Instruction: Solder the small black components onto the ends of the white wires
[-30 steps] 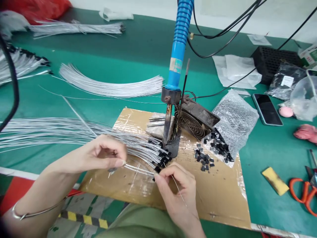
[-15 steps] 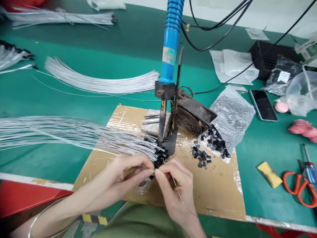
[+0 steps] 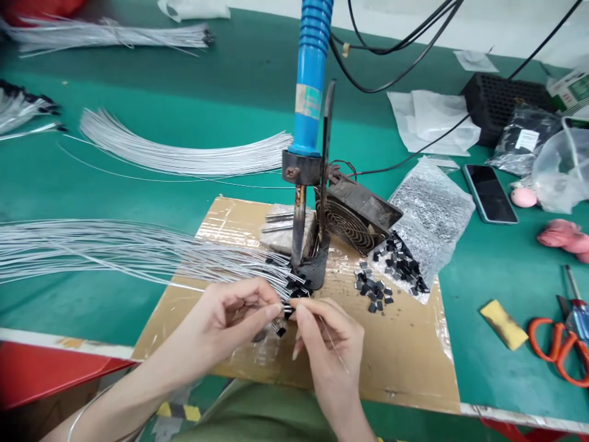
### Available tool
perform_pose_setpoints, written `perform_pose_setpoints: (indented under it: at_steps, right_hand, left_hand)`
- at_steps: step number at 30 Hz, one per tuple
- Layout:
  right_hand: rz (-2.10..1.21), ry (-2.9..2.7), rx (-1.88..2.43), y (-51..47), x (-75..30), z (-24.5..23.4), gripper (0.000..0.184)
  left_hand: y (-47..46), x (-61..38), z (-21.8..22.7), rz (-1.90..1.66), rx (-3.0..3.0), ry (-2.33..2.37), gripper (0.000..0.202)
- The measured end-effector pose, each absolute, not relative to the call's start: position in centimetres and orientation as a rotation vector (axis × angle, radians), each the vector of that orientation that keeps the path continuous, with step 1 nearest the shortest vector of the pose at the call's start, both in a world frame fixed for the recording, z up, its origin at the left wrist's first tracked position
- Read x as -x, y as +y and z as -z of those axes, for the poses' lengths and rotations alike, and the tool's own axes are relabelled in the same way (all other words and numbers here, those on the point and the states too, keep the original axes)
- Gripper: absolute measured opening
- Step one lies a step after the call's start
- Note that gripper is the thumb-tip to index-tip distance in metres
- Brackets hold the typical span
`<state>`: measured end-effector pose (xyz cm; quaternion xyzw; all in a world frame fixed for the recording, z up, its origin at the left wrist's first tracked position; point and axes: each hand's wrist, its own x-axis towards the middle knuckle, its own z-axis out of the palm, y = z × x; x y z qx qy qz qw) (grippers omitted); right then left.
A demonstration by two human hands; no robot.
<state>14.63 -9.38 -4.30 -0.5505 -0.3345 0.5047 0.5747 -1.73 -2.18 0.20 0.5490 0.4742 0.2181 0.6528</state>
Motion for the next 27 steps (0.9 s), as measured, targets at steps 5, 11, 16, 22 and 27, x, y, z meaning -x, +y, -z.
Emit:
perform_pose_setpoints:
  at_steps: [5, 11, 16, 22, 27]
  right_hand:
    - [-1.275, -0.702, 1.213, -9.2, -13.9, 4.0, 0.014]
    - [-1.309, -0.472, 1.227, -9.2, -13.3, 3.4, 0.021]
    - [-1.342, -0.489, 1.211, -9.1, -13.5, 3.7, 0.022]
    - [-1.47, -0.54, 1.166, -9.1, -14.6, 4.3, 0.023]
    - [-1.592, -0.526, 1.184, -8.9, -15.5, 4.3, 0.028]
  left_hand:
    - [-2.4, 1.5, 0.1, -0.532, -1.244, 1.101, 0.026]
    - [-2.9, 1.7, 0.5, -0.515, -1.272, 1.121, 0.028]
    - [-3.0, 1.9, 0.5, -0.493, -1.297, 1.124, 0.03]
    - [-2.9, 1.7, 0.2, -0.492, -1.264, 1.077, 0.028]
    - [-2.5, 1.9, 0.1, -0.454, -1.267, 1.045, 0.026]
